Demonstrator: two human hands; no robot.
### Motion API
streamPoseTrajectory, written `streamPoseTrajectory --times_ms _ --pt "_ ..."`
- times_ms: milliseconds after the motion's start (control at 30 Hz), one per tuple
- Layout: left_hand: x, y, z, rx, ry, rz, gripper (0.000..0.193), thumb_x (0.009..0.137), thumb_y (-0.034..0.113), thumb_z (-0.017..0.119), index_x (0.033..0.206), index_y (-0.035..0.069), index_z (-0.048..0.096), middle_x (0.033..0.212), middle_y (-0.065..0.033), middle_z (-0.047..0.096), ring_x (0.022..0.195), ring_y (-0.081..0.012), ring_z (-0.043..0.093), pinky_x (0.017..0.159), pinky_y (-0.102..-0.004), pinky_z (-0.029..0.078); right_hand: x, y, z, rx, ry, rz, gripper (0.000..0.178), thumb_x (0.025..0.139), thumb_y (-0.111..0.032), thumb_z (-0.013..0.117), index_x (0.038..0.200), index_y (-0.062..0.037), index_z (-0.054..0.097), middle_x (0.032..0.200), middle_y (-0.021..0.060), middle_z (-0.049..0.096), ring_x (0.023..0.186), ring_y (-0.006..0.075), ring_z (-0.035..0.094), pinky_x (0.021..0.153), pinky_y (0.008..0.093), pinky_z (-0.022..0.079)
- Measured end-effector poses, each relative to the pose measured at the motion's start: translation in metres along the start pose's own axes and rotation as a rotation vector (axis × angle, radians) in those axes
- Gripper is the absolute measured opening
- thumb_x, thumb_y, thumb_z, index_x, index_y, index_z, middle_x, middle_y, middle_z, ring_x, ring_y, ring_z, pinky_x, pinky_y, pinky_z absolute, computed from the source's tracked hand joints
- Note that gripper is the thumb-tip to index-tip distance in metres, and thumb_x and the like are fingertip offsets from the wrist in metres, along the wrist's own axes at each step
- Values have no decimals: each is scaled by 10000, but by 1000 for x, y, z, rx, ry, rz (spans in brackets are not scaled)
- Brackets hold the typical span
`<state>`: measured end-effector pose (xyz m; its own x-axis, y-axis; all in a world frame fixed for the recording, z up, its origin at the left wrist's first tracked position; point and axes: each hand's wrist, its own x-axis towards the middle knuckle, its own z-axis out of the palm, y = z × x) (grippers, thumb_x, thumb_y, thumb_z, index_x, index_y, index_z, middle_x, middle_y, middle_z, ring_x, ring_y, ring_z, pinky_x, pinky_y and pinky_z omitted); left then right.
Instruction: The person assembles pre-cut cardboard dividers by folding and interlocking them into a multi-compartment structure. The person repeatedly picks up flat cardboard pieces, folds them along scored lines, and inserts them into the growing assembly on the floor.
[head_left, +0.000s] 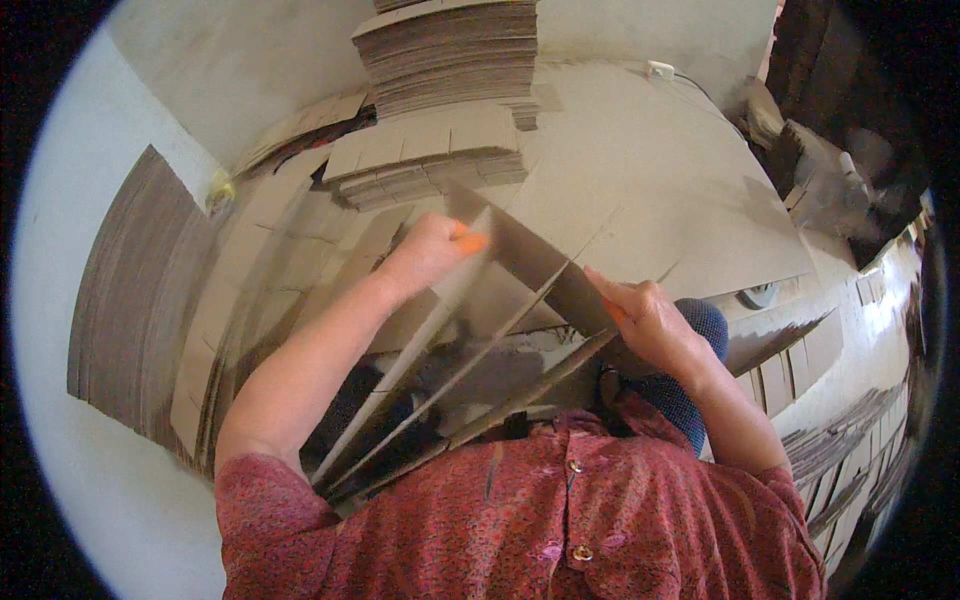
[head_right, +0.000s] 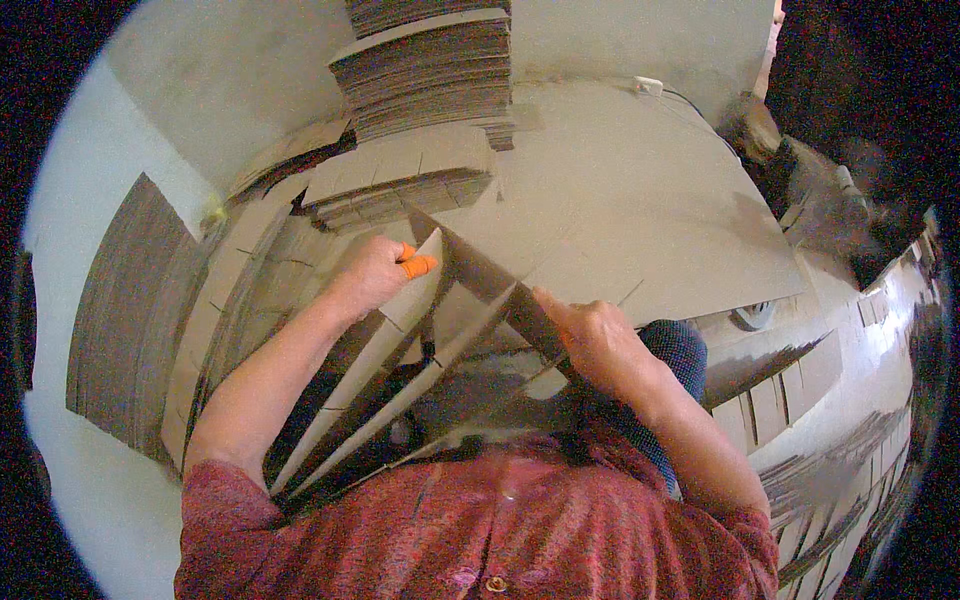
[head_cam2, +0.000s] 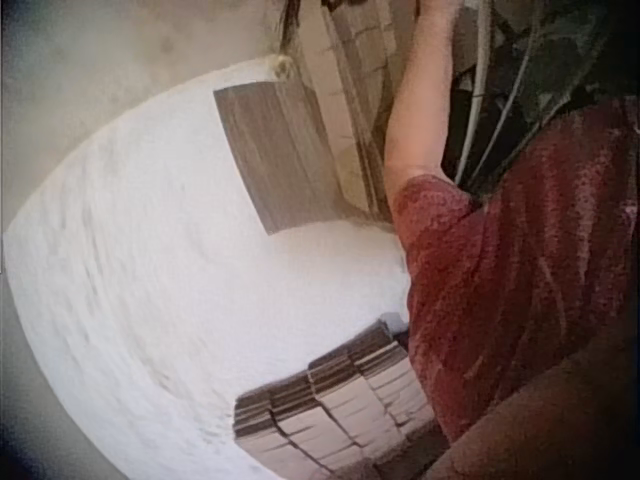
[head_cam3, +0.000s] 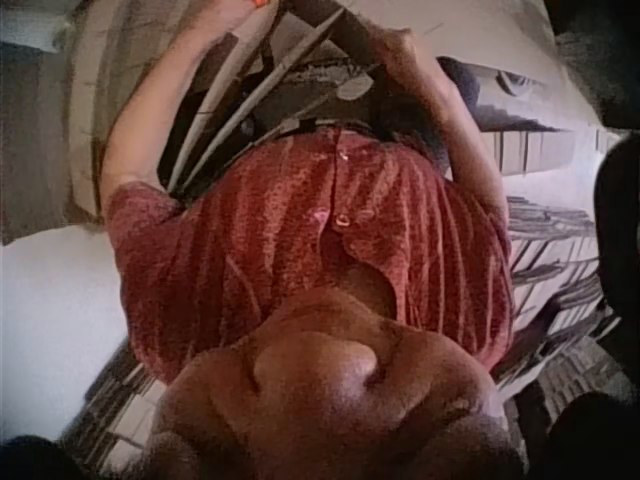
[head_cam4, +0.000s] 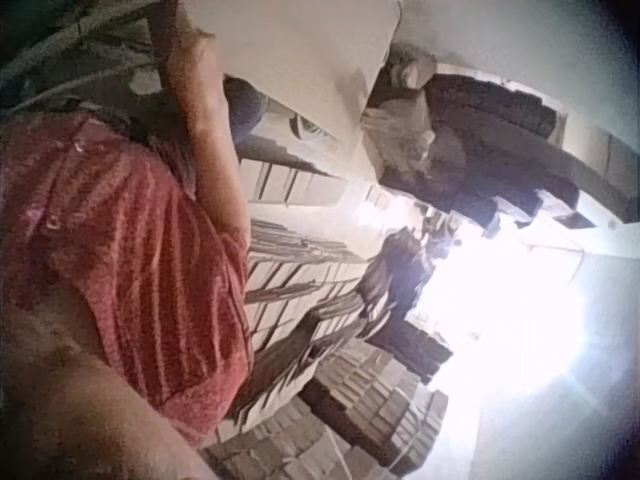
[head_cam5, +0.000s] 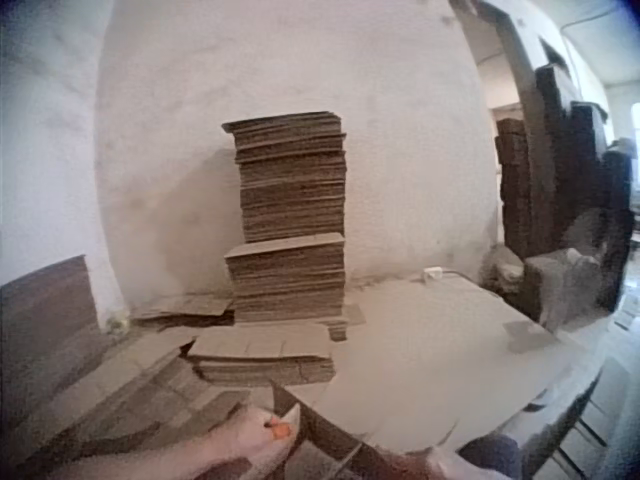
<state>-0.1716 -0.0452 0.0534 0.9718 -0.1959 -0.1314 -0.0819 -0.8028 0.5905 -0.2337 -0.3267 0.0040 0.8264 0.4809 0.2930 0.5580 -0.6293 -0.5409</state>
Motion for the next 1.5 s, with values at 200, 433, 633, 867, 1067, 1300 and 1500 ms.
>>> streamPoseTrajectory --times_ms 200,433,633,867,1067,1300,1500 --pt "71 -63 3 -255 81 -2 468 810 425 621 961 -17 640 831 -128 648 727 -178 591 651 -318 463 20 26 -31 -66 101 110 391 816 -37 463 1203 -68 513 765 272 572 727 420 584 640 469 470" --pt "153 -81 8 432 272 30 728 802 413 613 1364 74 298 1451 -112 220 1313 -290 246 993 -451 353 40 87 -43 -307 55 311 390 816 -62 462 1198 -109 527 769 257 580 711 413 587 619 484 467" --pt "202 -76 25 803 517 188 631 818 340 606 1327 77 343 1358 -131 377 1231 -295 379 934 -454 403 64 118 -57 -287 88 248 394 831 -62 474 1224 -57 503 900 267 585 804 395 586 734 418 460" --pt "230 -109 -8 521 284 113 299 813 222 595 1055 46 587 916 -168 638 790 -330 602 678 -419 465 92 136 -76 -565 112 227 310 849 -148 499 1136 -31 512 850 222 611 818 382 601 682 448 492" --pt "188 -86 -41 -139 284 46 218 836 158 596 1016 51 658 894 -60 670 803 -151 584 743 -285 454 69 93 -58 -287 532 36 413 850 -252 579 1168 5 518 969 204 617 902 335 593 788 363 475" --pt "103 2 8 -37 571 724 273 822 22 550 1089 15 606 1027 -104 642 906 -183 606 800 -280 473 46 29 -46 1108 426 381 512 845 -292 616 1143 109 502 993 113 624 844 174 610 763 278 490" --pt "30 58 85 -141 258 1058 343 802 61 613 1140 25 570 1143 -114 590 992 -239 590 857 -310 457 13 34 -48 1363 677 372 273 847 -161 589 1052 17 574 981 88 622 910 184 595 802 277 478"
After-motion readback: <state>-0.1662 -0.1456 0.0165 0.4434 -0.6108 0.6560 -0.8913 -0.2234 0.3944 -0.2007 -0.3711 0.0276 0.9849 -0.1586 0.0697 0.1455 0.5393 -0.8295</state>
